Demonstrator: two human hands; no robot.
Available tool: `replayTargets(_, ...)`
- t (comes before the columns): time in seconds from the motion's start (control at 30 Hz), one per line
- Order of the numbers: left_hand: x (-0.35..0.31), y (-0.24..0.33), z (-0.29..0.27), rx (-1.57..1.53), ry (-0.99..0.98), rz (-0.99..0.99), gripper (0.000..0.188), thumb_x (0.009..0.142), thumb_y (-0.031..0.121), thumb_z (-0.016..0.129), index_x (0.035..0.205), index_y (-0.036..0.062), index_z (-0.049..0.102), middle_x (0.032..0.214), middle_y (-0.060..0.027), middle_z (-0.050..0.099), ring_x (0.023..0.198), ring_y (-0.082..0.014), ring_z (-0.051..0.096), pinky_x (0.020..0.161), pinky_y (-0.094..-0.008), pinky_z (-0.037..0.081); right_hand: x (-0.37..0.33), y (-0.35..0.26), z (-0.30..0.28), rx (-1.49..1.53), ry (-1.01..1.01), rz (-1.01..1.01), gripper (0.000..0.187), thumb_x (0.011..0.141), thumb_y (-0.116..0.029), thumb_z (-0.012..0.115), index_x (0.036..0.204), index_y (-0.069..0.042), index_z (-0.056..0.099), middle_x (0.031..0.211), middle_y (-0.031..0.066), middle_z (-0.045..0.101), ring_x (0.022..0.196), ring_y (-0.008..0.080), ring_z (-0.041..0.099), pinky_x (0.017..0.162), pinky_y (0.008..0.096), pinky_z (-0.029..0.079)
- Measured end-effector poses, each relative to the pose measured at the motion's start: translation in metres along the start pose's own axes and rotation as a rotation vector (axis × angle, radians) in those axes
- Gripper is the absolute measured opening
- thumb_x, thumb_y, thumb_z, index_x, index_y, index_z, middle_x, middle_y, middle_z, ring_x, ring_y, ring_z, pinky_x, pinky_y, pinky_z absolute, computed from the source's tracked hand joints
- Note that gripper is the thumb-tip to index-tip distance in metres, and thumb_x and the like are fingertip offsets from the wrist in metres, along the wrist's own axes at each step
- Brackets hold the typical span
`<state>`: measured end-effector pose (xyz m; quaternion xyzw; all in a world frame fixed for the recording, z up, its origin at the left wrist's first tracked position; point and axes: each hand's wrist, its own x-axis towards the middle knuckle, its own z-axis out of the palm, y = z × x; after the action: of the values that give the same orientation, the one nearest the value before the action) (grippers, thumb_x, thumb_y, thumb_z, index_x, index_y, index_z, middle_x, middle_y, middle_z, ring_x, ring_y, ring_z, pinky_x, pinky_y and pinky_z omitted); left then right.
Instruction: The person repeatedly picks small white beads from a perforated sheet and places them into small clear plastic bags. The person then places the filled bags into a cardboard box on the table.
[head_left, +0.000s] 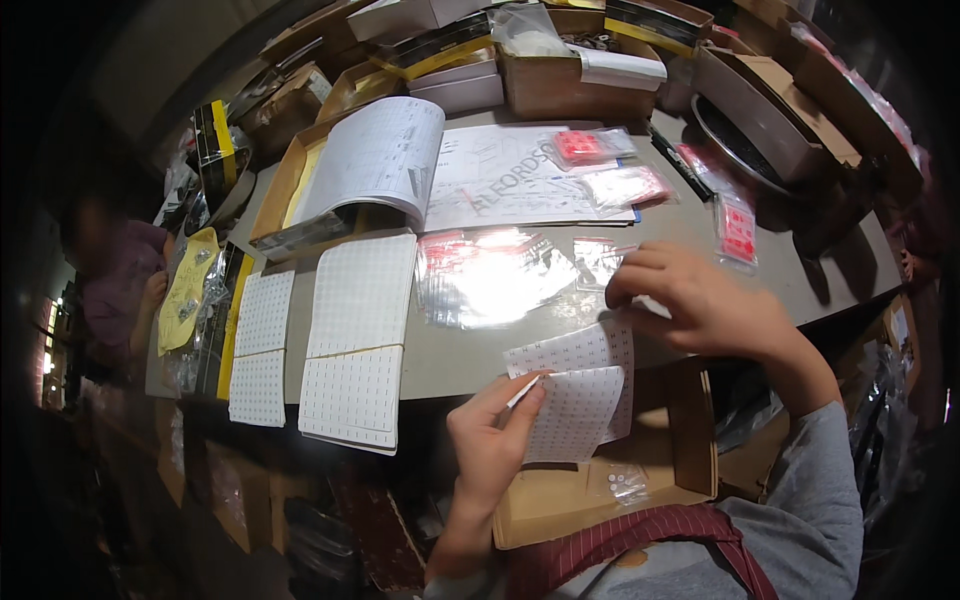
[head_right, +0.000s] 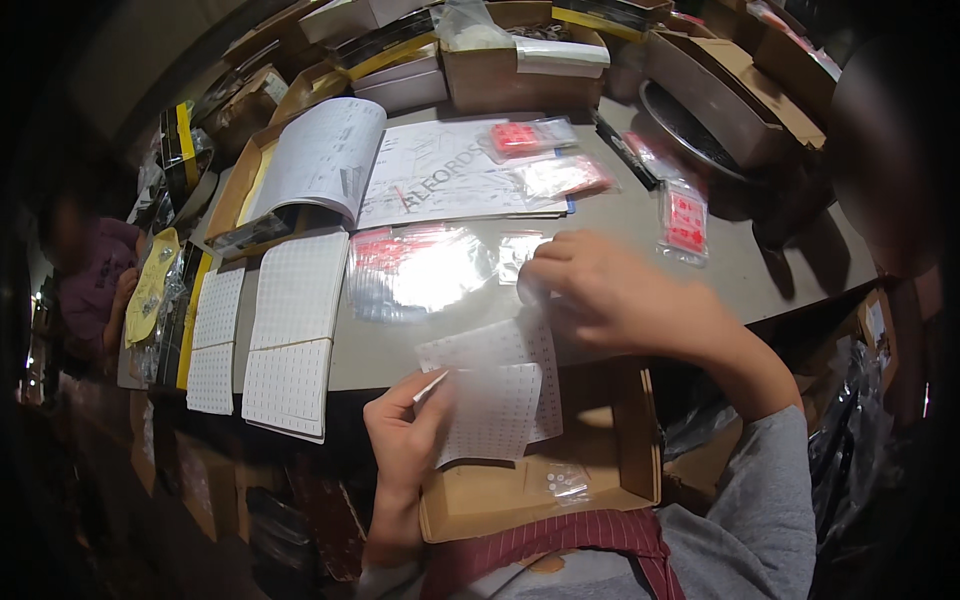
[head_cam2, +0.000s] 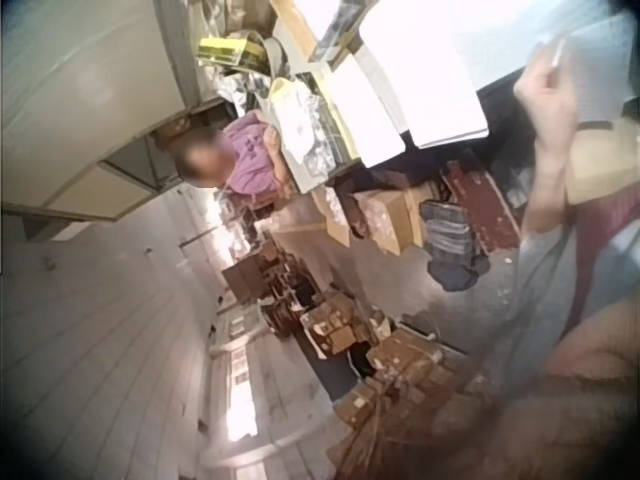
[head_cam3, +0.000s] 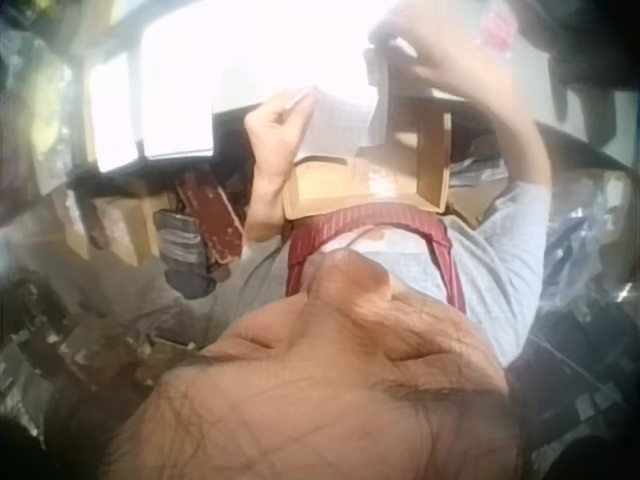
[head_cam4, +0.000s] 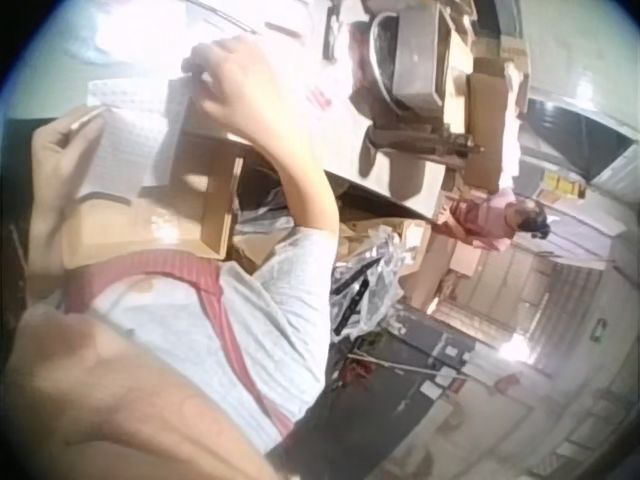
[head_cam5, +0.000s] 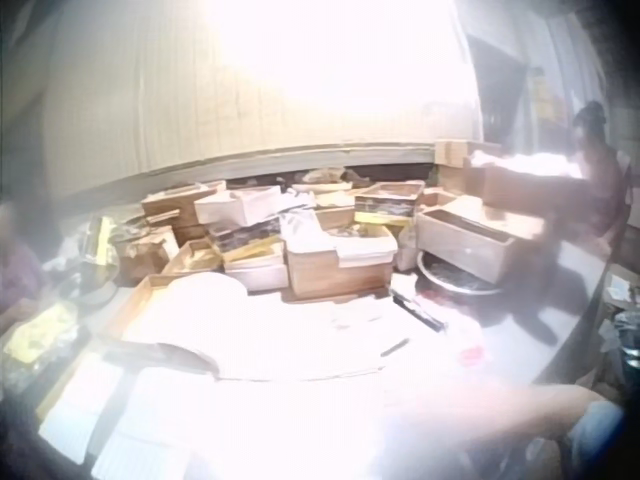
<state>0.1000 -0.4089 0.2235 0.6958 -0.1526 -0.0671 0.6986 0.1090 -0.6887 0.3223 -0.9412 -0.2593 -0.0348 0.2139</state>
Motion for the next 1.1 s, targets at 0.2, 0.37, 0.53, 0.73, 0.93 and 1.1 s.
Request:
replayTargets(0.2, 0.0, 0.005, 0.001, 0.012, -0.01, -0.027, 0.02, 0.096, 0.0, 0.07, 0.113, -0.0039, 0.077, 0.085, -0.0057, 0.071, 0.077, -0.0084, 0.06, 0.07, -0.0236, 0.047, -0.017, -0.011, 0.015, -0.167, 0.085, -0.028, 0.026, 0.079, -0.003, 0.073, 0.101, -0.002, 0.059, 0.103, 0.0152, 0.061, 0.102, 0.0355, 0.059, 0.093, 0.0447, 0.048)
replayTargets(0.37, 0.0, 0.006, 0.002, -0.025, 0.011, -0.04, 0.019, 0.093, 0.0, 0.07, 0.11, -0.0076, 0.077, 0.091, -0.0031, 0.073, 0.081, -0.0073, 0.061, 0.072, -0.0225, 0.047, -0.022, -0.01, 0.025, -0.224, 0.196, -0.075, 0.03, 0.077, -0.003, 0.074, 0.103, -0.004, 0.058, 0.101, 0.0138, 0.06, 0.099, 0.0348, 0.06, 0.092, 0.0448, 0.048)
replayTargets(0.53, 0.0, 0.005, 0.003, 0.005, 0.004, 0.003, 0.02, 0.096, 0.001, 0.07, 0.114, -0.0059, 0.076, 0.084, -0.0059, 0.069, 0.078, -0.0086, 0.058, 0.07, -0.024, 0.046, -0.024, -0.012, 0.026, -0.194, 0.258, -0.108, 0.034, 0.076, -0.003, 0.074, 0.107, -0.005, 0.059, 0.101, 0.0131, 0.06, 0.097, 0.0343, 0.059, 0.091, 0.044, 0.048)
replayTargets(0.73, -0.001, 0.004, 0.003, 0.019, 0.01, -0.006, 0.02, 0.096, 0.001, 0.07, 0.114, -0.0062, 0.076, 0.082, -0.0045, 0.067, 0.076, -0.008, 0.056, 0.068, -0.0241, 0.045, -0.026, -0.034, 0.033, -0.058, 0.173, -0.158, 0.034, 0.075, -0.007, 0.074, 0.105, -0.005, 0.058, 0.099, 0.0124, 0.058, 0.097, 0.0333, 0.058, 0.09, 0.0433, 0.048)
replayTargets(0.93, 0.0, 0.006, 0.005, 0.029, 0.019, -0.002, 0.019, 0.096, 0.001, 0.071, 0.113, -0.0058, 0.076, 0.083, -0.0044, 0.068, 0.077, -0.0078, 0.057, 0.069, -0.0237, 0.046, -0.013, -0.036, 0.056, -0.134, 0.165, -0.192, 0.037, 0.065, -0.01, 0.074, 0.098, -0.003, 0.059, 0.093, 0.011, 0.053, 0.091, 0.0311, 0.052, 0.084, 0.0404, 0.044)
replayTargets(1.1, -0.001, 0.007, 0.004, 0.049, 0.021, -0.009, 0.018, 0.095, 0.0, 0.071, 0.112, -0.0052, 0.076, 0.086, -0.0053, 0.07, 0.08, -0.0086, 0.059, 0.072, -0.0241, 0.048, -0.004, -0.043, 0.061, -0.181, 0.194, -0.212, 0.033, 0.062, -0.012, 0.074, 0.091, -0.004, 0.06, 0.093, 0.0114, 0.053, 0.089, 0.0302, 0.051, 0.082, 0.0399, 0.044)
